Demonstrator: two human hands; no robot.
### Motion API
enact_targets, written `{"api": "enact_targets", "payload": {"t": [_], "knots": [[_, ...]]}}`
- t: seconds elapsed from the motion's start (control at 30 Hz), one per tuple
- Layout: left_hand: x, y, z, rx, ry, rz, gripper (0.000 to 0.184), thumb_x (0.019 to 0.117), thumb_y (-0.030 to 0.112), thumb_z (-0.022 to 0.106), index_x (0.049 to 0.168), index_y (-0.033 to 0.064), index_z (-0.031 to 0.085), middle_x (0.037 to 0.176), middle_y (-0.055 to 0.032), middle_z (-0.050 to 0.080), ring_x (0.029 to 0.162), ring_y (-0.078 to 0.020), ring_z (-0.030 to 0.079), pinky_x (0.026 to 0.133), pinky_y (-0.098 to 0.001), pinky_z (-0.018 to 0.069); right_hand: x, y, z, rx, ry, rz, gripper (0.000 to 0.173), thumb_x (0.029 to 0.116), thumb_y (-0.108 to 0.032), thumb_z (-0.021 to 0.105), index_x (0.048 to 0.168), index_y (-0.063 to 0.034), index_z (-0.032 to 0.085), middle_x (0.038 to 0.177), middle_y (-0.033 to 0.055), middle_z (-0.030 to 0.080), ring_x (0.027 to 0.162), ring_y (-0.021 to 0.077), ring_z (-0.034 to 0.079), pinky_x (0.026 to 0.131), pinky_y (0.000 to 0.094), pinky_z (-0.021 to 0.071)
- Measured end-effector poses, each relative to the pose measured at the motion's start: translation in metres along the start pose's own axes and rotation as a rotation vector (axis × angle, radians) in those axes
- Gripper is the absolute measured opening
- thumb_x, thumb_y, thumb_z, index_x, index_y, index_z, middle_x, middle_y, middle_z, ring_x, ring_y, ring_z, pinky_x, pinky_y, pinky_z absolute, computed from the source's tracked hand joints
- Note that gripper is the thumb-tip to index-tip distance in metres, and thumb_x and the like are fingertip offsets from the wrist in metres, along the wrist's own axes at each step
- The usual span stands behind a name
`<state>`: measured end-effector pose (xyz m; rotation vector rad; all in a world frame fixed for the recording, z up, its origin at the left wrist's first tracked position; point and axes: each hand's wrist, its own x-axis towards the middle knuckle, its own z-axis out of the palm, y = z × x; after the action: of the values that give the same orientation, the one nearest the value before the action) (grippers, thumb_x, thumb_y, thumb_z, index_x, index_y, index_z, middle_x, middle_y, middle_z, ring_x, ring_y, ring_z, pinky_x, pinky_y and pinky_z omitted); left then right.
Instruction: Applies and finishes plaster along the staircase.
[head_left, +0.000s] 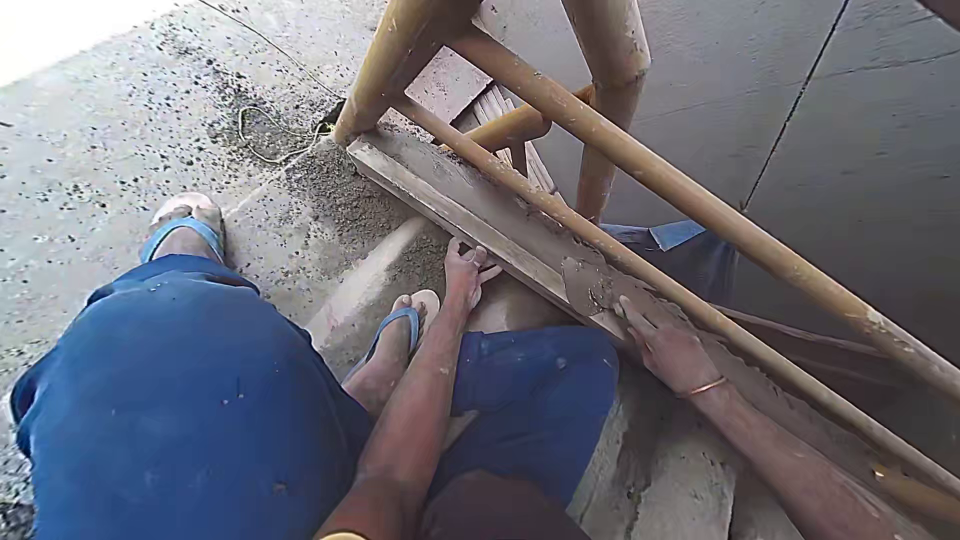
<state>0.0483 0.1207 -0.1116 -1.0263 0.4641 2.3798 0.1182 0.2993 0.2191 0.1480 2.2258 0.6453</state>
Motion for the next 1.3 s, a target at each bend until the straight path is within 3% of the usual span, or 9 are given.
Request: {"api": "enact_targets", "payload": {"t": [0.2, 0.3, 0.5, 0.6, 0.7, 0.87, 1.03, 1.17, 1.3], "knots": [[-0.011, -0.005, 0.004, 0.106, -0.019, 0.021, 0.038, 0.1058, 0.021, 0.057, 0.14, 0.0195, 0.041, 0.115, -0.0174, 0.066, 0.085, -0.036, 0.073, 0.067, -0.0565, 0.0629, -0.15, 0.163, 0.095, -0.024, 0.159, 0.105, 0.056, 0.1055, -0.023, 0.052, 0.16, -0.0239, 0.04, 0.118, 0.0242, 0.068, 0.09, 0.0451, 0.072, 0.067, 0.0631, 0.0588], [-0.019, -0.012, 0.009, 0.135, 0.003, 0.028, 0.032, 0.1085, 0.033, 0.05, 0.134, 0.0145, 0.045, 0.11, -0.0179, 0.066, 0.085, -0.035, 0.073, 0.068, -0.0543, 0.0637, -0.2, 0.208, 0.115, 0.018, 0.267, 0.156, 0.053, 0.1057, -0.026, 0.045, 0.158, -0.0172, 0.044, 0.115, 0.0264, 0.068, 0.089, 0.048, 0.071, 0.068, 0.0652, 0.0576], [-0.037, -0.023, 0.024, 0.203, 0.043, 0.09, 0.028, 0.111, 0.02, 0.043, 0.135, 0.0054, 0.041, 0.11, -0.0164, 0.059, 0.09, -0.0272, 0.07, 0.075, -0.0443, 0.0632, -0.258, 0.143, 0.134, 0.364, 0.57, 0.395, 0.06, 0.1052, -0.042, 0.032, 0.151, -0.0086, 0.052, 0.125, 0.0245, 0.069, 0.109, 0.0447, 0.07, 0.092, 0.0624, 0.0549], [-0.053, -0.035, 0.031, 0.258, -0.012, 0.083, 0.035, 0.1108, 0.015, 0.043, 0.142, 0.0024, 0.035, 0.125, -0.0194, 0.055, 0.104, -0.028, 0.067, 0.084, -0.0428, 0.0616, -0.29, 0.113, 0.159, 0.531, 0.61, 0.523, 0.065, 0.1044, -0.051, 0.028, 0.152, -0.0127, 0.052, 0.127, 0.0206, 0.069, 0.112, 0.0408, 0.069, 0.092, 0.0625, 0.054], [-0.064, -0.049, 0.034, 0.299, -0.054, 0.067, 0.037, 0.1099, 0.014, 0.045, 0.143, 0.0043, 0.032, 0.123, -0.0193, 0.056, 0.103, -0.0286, 0.068, 0.083, -0.044, 0.0619, -0.306, 0.112, 0.182, 0.574, 0.587, 0.547, 0.061, 0.1038, -0.047, 0.031, 0.151, -0.0162, 0.053, 0.126, 0.0206, 0.069, 0.108, 0.0433, 0.07, 0.084, 0.0656, 0.0548], [-0.078, -0.069, 0.042, 0.278, -0.085, 0.028, 0.042, 0.1105, 0.016, 0.044, 0.148, 0.0078, 0.028, 0.131, -0.0201, 0.053, 0.109, -0.0314, 0.066, 0.086, -0.0478, 0.0606, -0.288, 0.141, 0.173, 0.555, 0.388, 0.701, 0.051, 0.1069, -0.026, 0.052, 0.157, -0.0148, 0.045, 0.121, 0.0293, 0.065, 0.105, 0.0507, 0.067, 0.085, 0.0687, 0.0532], [-0.078, -0.07, 0.044, 0.287, -0.082, 0.029, 0.038, 0.1102, 0.016, 0.045, 0.144, 0.0078, 0.031, 0.127, -0.0186, 0.054, 0.108, -0.031, 0.067, 0.085, -0.0479, 0.0611, -0.263, 0.141, 0.13, 0.589, 0.082, 1.047, 0.055, 0.1115, -0.029, 0.042, 0.163, -0.0142, 0.03, 0.133, 0.0325, 0.058, 0.116, 0.0519, 0.062, 0.095, 0.0662, 0.05], [-0.077, -0.07, 0.044, 0.295, -0.09, 0.034, 0.03, 0.1095, 0.014, 0.046, 0.137, 0.0078, 0.036, 0.116, -0.0158, 0.06, 0.099, -0.0283, 0.071, 0.08, -0.0457, 0.0634, -0.239, 0.125, 0.106, 0.613, -0.022, 1.042, 0.059, 0.1115, -0.027, 0.042, 0.165, -0.0142, 0.022, 0.133, 0.0312, 0.057, 0.112, 0.0497, 0.064, 0.094, 0.0629, 0.0521], [-0.079, -0.072, 0.046, 0.288, -0.076, 0.019, 0.03, 0.1089, 0.012, 0.047, 0.137, 0.0071, 0.036, 0.113, -0.0167, 0.06, 0.093, -0.0295, 0.071, 0.076, -0.0462, 0.0639, -0.191, 0.063, 0.074, 0.626, -0.076, 0.883, 0.058, 0.1124, -0.027, 0.038, 0.166, -0.0131, 0.018, 0.13, 0.0298, 0.059, 0.11, 0.0477, 0.066, 0.093, 0.0587, 0.054]]}}
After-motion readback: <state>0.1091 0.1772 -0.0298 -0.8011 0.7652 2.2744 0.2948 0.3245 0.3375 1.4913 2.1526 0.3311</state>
